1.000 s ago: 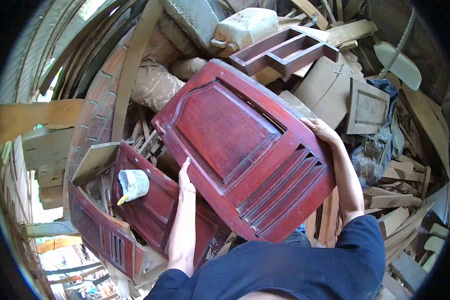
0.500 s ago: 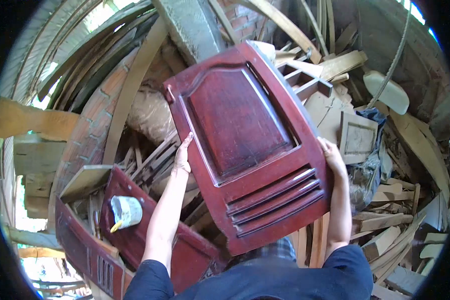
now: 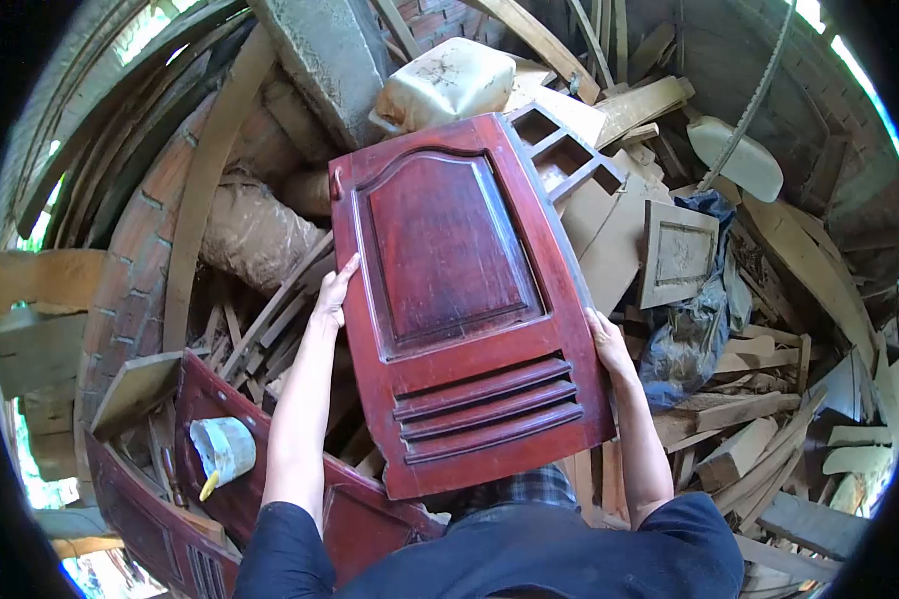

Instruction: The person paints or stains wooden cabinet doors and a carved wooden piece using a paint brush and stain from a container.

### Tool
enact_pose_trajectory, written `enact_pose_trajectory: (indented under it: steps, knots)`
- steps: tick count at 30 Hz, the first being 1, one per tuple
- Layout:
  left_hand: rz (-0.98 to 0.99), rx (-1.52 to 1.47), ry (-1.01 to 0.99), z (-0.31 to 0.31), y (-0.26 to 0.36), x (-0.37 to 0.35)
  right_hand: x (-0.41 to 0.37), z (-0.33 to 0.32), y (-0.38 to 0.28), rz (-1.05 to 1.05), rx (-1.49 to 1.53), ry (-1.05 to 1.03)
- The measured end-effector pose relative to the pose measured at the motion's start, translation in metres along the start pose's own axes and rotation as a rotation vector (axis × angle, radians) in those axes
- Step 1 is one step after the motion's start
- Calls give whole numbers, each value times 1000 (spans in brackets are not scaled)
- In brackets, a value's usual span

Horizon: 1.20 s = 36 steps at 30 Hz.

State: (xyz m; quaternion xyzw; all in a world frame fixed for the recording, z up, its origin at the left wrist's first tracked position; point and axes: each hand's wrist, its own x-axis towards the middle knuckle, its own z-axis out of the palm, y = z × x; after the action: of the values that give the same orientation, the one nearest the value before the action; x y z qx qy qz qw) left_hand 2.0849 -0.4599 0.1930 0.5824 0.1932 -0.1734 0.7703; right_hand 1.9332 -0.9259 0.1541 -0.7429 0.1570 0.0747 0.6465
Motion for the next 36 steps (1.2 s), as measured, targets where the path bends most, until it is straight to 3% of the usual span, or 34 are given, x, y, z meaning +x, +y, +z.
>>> enact_pose_trajectory:
  steps: [5,9,11,13,15,17,20,21,23,25,29,31,33,34,35,36]
  knots:
    - [60,34,61,-1,-8,-11,7,-5,-10,1,-46,-52]
    - [196,269,87,2,-18,-53,12,-2,-8,21,-64,-14]
    - [258,336,120,4,-31,-79,13,-6,2,-103,-195,20]
    - [223,493,141,5,-35,-112,1,-6,-8,-98,-251,25]
    - [250,590,166,10,-41,-152,-20,2,-33,-10,-500,193]
    - [362,703,242,22,-40,-197,-37,10,-49,15,-561,212]
    - [511,706,274,24,-49,-264,-59,23,-56,-426,-884,422]
    - [552,736,300,23,-57,-285,-70,33,-68,-443,-886,397]
    - [547,762,349,26,-71,-324,-89,55,-92,-678,-680,354]
    - [461,566,349,32,-83,-361,-109,84,-108,-825,-564,220]
    - [478,207,324,47,-114,-401,-164,155,-120,-755,-266,-242]
    - [458,-78,341,67,-119,-408,-202,189,-131,-866,-212,-410]
    - [293,-636,373,81,-134,-398,-231,216,-128,-1008,-257,-597]
    - [230,-961,158,90,-140,-397,-244,231,-122,-932,-225,-758]
    - [376,-1064,173,110,-141,-394,-252,242,-121,-1000,-332,-798]
    - [322,-1055,135,108,-134,-405,-250,250,-119,-960,-285,-840]
